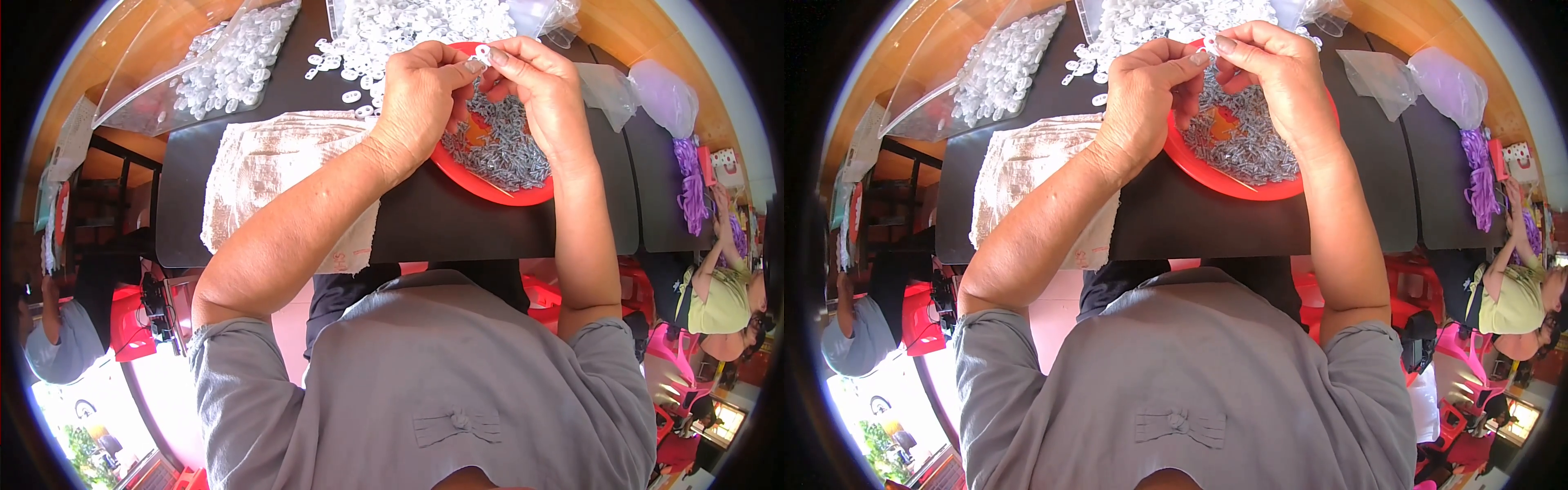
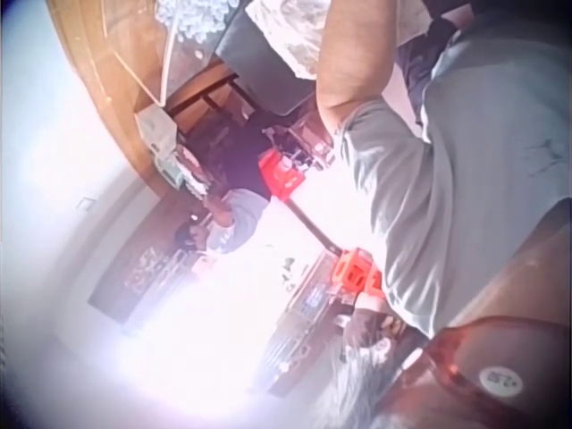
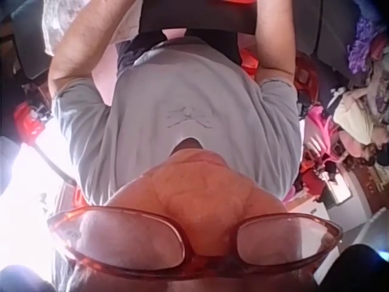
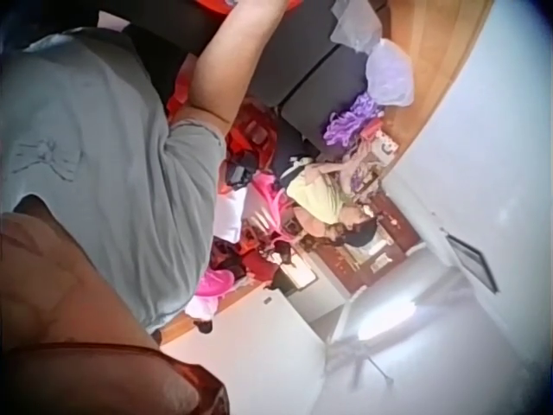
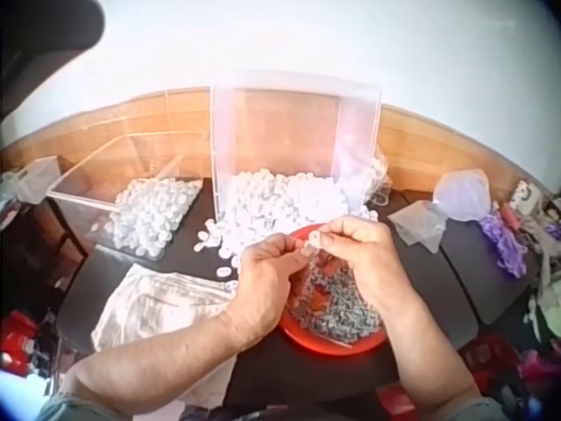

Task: Assembling small white plastic components with metal springs or pins.

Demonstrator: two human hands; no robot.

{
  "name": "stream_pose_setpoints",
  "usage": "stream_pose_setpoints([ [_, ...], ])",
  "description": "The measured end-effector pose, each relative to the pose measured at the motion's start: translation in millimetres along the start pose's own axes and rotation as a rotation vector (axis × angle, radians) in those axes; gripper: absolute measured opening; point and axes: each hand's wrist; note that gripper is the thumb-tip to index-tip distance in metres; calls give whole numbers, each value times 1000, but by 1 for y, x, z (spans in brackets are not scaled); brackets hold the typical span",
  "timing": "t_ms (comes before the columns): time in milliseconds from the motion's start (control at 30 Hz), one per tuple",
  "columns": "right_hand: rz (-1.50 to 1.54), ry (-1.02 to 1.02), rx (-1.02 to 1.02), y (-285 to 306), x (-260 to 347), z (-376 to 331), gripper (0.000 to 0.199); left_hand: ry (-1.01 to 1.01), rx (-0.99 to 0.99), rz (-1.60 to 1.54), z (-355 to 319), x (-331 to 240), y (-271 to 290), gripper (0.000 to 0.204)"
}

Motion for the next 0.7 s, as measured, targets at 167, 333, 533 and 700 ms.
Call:
stream_pose_setpoints([
  [167,-57,-9,0,3,2,0,20,0,-7,27,1,0,-1,14],
  [333,-27,-27,46,14,4,-3,21,-190,38,231,3,4,0,23],
  [533,0,-84,121,21,10,-6,21,-270,138,239,2,5,1,28],
  [700,7,-150,200,21,13,-8,21,-262,158,206,2,5,4,26],
])
Point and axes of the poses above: each hand's wrist, its own z-axis towards the middle knuckle, its own y-axis out of the back of the hand, x = y × z, and after that the axes turned 8 degrees about x, right-handed
